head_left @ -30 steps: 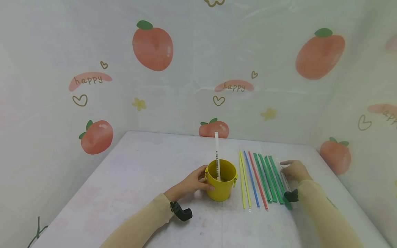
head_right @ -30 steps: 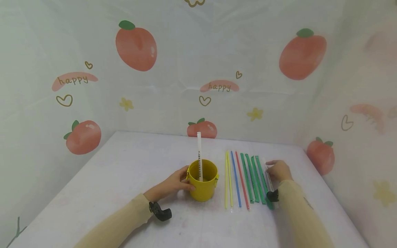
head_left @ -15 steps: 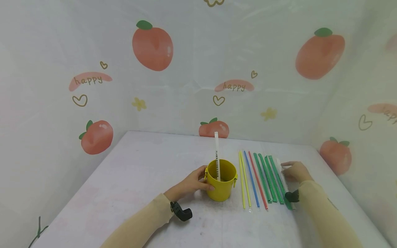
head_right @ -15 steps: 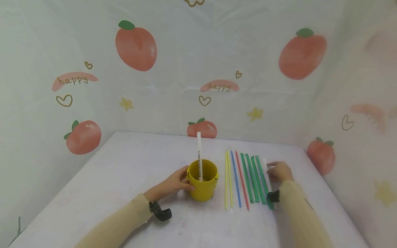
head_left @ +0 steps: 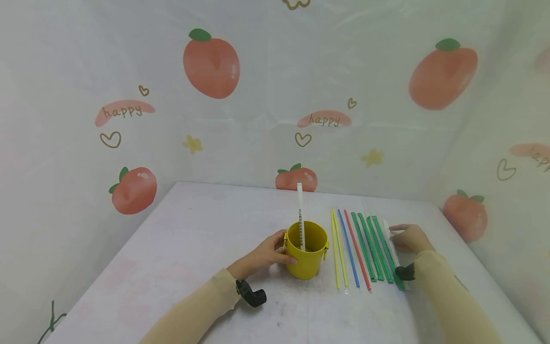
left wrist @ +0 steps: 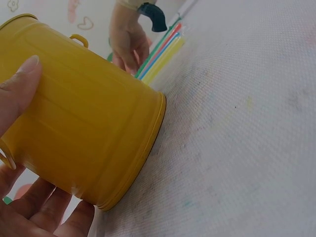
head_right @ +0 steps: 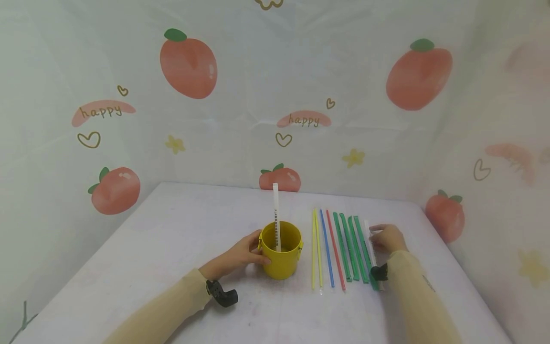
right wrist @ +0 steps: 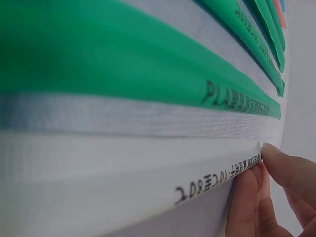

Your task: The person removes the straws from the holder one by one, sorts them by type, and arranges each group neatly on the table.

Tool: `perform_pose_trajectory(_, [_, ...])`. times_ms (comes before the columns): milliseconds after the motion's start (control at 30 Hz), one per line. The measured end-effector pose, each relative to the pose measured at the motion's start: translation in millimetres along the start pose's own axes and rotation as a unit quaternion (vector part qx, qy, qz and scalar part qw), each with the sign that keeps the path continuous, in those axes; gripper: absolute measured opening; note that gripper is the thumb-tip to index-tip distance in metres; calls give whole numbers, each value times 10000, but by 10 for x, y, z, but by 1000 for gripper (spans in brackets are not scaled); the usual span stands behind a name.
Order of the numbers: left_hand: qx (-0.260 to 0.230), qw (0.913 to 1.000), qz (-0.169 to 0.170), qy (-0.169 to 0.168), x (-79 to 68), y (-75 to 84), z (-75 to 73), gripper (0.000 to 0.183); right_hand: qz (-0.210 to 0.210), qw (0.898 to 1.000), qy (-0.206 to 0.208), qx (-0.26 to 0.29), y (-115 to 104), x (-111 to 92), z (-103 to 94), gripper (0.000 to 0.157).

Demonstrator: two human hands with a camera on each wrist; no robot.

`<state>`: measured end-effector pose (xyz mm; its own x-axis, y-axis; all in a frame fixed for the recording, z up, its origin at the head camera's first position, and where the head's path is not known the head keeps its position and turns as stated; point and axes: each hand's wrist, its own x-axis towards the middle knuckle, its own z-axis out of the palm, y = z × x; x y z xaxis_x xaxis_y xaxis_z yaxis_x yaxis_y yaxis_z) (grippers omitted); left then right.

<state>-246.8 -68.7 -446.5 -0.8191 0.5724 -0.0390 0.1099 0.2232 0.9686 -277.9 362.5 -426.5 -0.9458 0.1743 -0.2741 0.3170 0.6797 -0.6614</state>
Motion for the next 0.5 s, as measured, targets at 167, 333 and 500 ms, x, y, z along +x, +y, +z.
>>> perform_pose_trajectory(167, [47, 10000, 17, 18, 0, -7, 7, 70, 13, 10000, -9, 76, 21, 23, -5, 48])
perform_pose_trajectory(333, [13, 10000, 69, -19, 1, -5, 1, 71, 81, 9999, -51, 119, 47, 58, -7, 49])
perform_pose_trajectory(500, [2, 10000, 64, -33, 8, -12, -3, 71, 59, 9999, -98, -18, 4, 28, -27, 51])
